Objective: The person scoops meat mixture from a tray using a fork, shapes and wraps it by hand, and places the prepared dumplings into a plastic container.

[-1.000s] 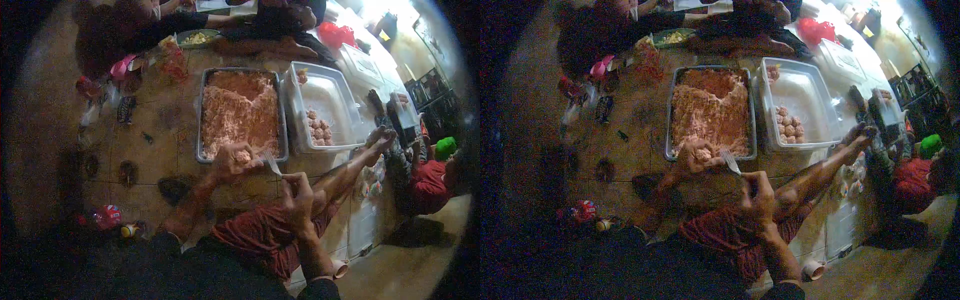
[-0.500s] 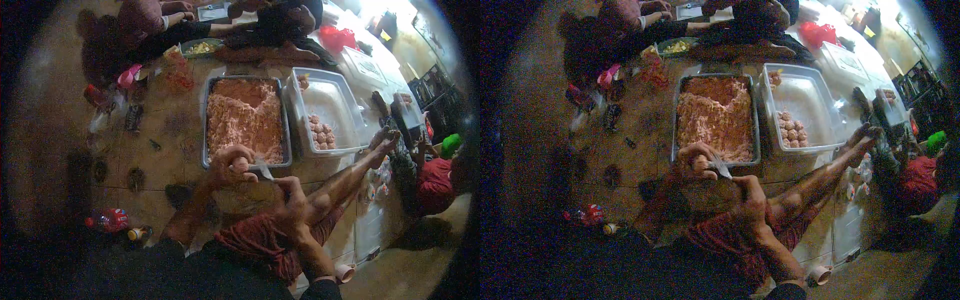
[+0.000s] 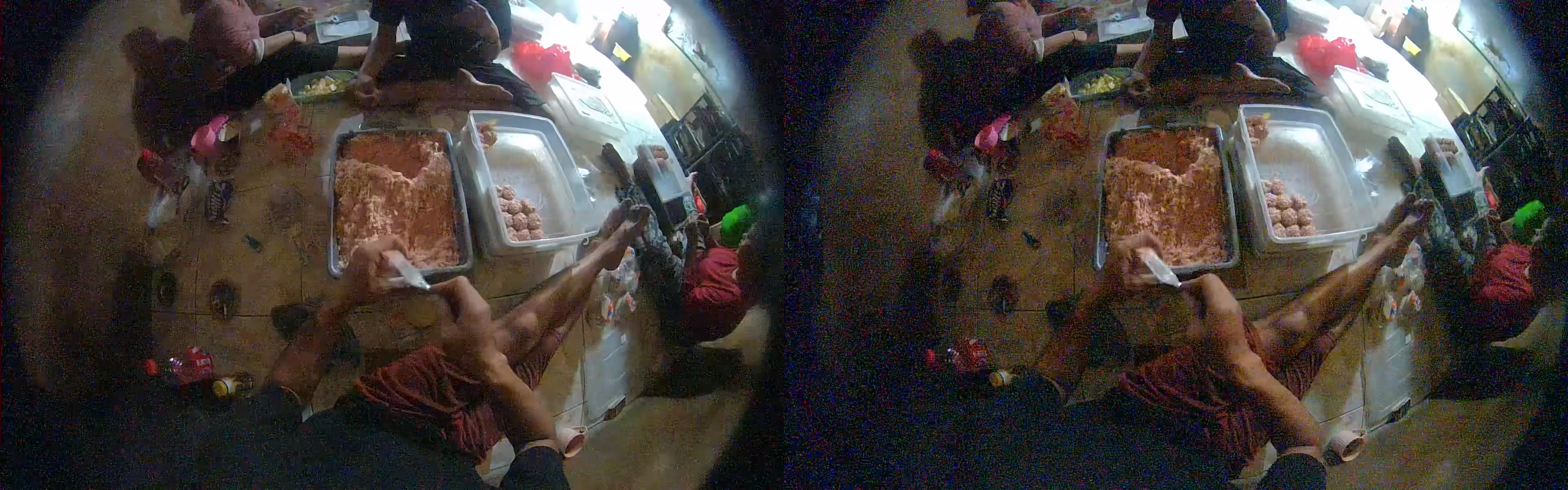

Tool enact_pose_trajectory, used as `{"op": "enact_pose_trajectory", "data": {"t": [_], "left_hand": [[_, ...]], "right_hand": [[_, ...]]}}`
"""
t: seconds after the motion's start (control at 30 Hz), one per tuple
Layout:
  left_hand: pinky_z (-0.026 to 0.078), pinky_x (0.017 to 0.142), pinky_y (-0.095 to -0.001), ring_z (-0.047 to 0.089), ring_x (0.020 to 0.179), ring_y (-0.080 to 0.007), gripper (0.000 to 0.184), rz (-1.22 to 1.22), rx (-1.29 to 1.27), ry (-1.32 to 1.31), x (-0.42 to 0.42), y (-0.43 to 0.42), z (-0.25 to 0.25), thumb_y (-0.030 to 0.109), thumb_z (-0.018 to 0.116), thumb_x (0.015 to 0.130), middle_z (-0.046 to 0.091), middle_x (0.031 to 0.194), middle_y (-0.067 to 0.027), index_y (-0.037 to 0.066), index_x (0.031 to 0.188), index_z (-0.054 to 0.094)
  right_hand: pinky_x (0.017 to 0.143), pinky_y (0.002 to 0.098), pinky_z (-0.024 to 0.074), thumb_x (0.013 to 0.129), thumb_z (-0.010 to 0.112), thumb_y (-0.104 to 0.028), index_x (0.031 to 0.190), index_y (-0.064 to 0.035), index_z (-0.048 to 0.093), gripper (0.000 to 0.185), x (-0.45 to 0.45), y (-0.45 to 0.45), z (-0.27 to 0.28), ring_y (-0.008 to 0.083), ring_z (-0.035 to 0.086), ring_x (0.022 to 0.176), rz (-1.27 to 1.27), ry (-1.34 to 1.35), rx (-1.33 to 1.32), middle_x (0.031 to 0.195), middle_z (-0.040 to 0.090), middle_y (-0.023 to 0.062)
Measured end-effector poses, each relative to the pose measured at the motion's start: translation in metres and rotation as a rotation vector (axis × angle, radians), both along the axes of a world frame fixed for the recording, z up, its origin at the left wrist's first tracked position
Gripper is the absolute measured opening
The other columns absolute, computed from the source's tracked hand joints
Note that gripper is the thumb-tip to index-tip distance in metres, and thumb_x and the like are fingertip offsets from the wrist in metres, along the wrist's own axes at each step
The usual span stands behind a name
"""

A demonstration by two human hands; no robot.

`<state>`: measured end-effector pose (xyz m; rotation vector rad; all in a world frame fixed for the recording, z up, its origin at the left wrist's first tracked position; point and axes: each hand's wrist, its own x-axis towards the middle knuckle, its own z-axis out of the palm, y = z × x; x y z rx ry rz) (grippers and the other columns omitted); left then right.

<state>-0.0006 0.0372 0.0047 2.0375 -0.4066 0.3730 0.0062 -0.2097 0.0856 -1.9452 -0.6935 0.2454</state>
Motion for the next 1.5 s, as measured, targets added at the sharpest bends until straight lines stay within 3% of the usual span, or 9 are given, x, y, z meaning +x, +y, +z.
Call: {"op": "enact_pose_trajectory", "data": {"t": [0.33, 0.43, 0.5, 0.63, 1.0, 1.07, 1.2, 1.43, 1.5], "left_hand": [[0.051, 0.068, -0.0314, 0.063, 0.077, -0.0155, 0.034, 0.117, -0.15, 0.06, -0.008, -0.023, -0.019, 0.018, 0.088, 0.076, 0.069, 0.09, -0.0052, 0.003, 0.097, 0.066], [0.054, 0.072, -0.0329, 0.067, 0.081, -0.0165, 0.03, 0.769, -0.168, 0.013, -0.01, -0.046, -0.044, 0.016, 0.083, 0.076, 0.072, 0.094, -0.0087, 0.001, 0.097, 0.068], [0.056, 0.076, -0.0332, 0.069, 0.084, -0.017, 0.032, 0.165, -0.238, 0.215, -0.016, -0.022, -0.005, 0.018, 0.084, 0.077, 0.073, 0.097, -0.0106, 0.0, 0.098, 0.069], [0.056, 0.074, -0.0319, 0.068, 0.082, -0.0152, 0.033, 0.306, 0.171, 0.293, -0.006, -0.022, 0.019, 0.022, 0.087, 0.077, 0.074, 0.092, -0.0094, 0.0, 0.095, 0.069], [0.053, 0.066, -0.0321, 0.065, 0.074, -0.0131, 0.036, 0.134, -0.33, 0.006, -0.006, -0.024, 0.023, 0.032, 0.088, 0.078, 0.069, 0.081, -0.0064, 0.004, 0.087, 0.066], [0.052, 0.065, -0.0328, 0.065, 0.074, -0.0134, 0.038, 0.086, -0.504, -0.156, -0.005, -0.028, 0.011, 0.035, 0.087, 0.079, 0.069, 0.08, -0.0069, 0.005, 0.089, 0.067], [0.055, 0.068, -0.0332, 0.066, 0.073, -0.0189, 0.043, 0.082, 0.039, 0.272, 0.0, 0.006, 0.007, 0.032, 0.087, 0.078, 0.07, 0.094, -0.0083, 0.006, 0.103, 0.064], [0.052, 0.087, -0.0331, 0.063, 0.105, -0.0201, 0.066, 0.176, -0.122, 0.411, -0.011, -0.014, 0.02, 0.042, 0.084, 0.082, 0.065, 0.117, -0.0115, 0.003, 0.127, 0.056], [0.05, 0.094, -0.0326, 0.059, 0.115, -0.0213, 0.073, -0.058, -0.491, 0.258, -0.003, -0.005, -0.001, 0.046, 0.081, 0.085, 0.06, 0.127, -0.0148, 0.001, 0.135, 0.052]], "right_hand": [[0.072, 0.0351, 0.0518, 0.093, 0.064, -0.002, 0.103, 0.0004, 0.06, 0.011, 0.0, 0.006, -0.016, 0.0239, 0.065, 0.078, 0.027, -0.124, 0.031, 0.085, 0.064, 0.0156], [0.07, 0.0402, 0.0504, 0.09, 0.061, 0.001, 0.1, 0.0012, 0.059, 0.01, -0.002, 0.004, 0.01, 0.0365, 0.065, 0.079, -0.092, -0.115, 0.078, 0.086, 0.062, 0.0208], [0.07, 0.0412, 0.0504, 0.09, 0.061, 0.001, 0.1, 0.0013, 0.06, 0.01, 0.0, 0.006, -0.002, 0.0383, 0.064, 0.079, -0.011, -0.189, 0.069, 0.085, 0.061, 0.0203], [0.07, 0.0434, 0.0502, 0.09, 0.063, -0.001, 0.099, 0.0014, 0.06, 0.01, 0.008, -0.001, -0.01, 0.0398, 0.063, 0.078, 0.001, -0.339, -0.011, 0.084, 0.06, 0.0189], [0.07, 0.0303, 0.0493, 0.096, 0.061, 0.0, 0.101, 0.0005, 0.06, 0.005, -0.003, -0.004, 0.015, 0.0114, 0.059, 0.08, -0.167, 0.176, 0.16, 0.085, 0.064, 0.0093], [0.07, 0.0327, 0.0501, 0.095, 0.063, -0.001, 0.101, 0.0006, 0.06, 0.006, -0.001, -0.003, 0.004, 0.0152, 0.062, 0.081, -0.186, 0.109, 0.17, 0.086, 0.065, 0.0121], [0.071, 0.0386, 0.0517, 0.094, 0.062, -0.002, 0.101, 0.0005, 0.059, 0.009, 0.014, 0.005, -0.007, 0.0302, 0.065, 0.078, -0.026, -0.051, 0.05, 0.086, 0.063, 0.0189], [0.088, 0.0469, 0.0504, 0.091, 0.062, -0.008, 0.105, -0.0003, 0.06, 0.016, 0.074, 0.038, -0.037, 0.0397, 0.061, 0.101, -0.055, -0.358, -0.108, 0.102, 0.061, 0.0207], [0.091, 0.0478, 0.0496, 0.09, 0.064, -0.011, 0.107, -0.0013, 0.06, 0.02, 0.075, 0.049, -0.043, 0.0403, 0.059, 0.105, -0.031, -0.435, -0.086, 0.104, 0.06, 0.0204]]}}
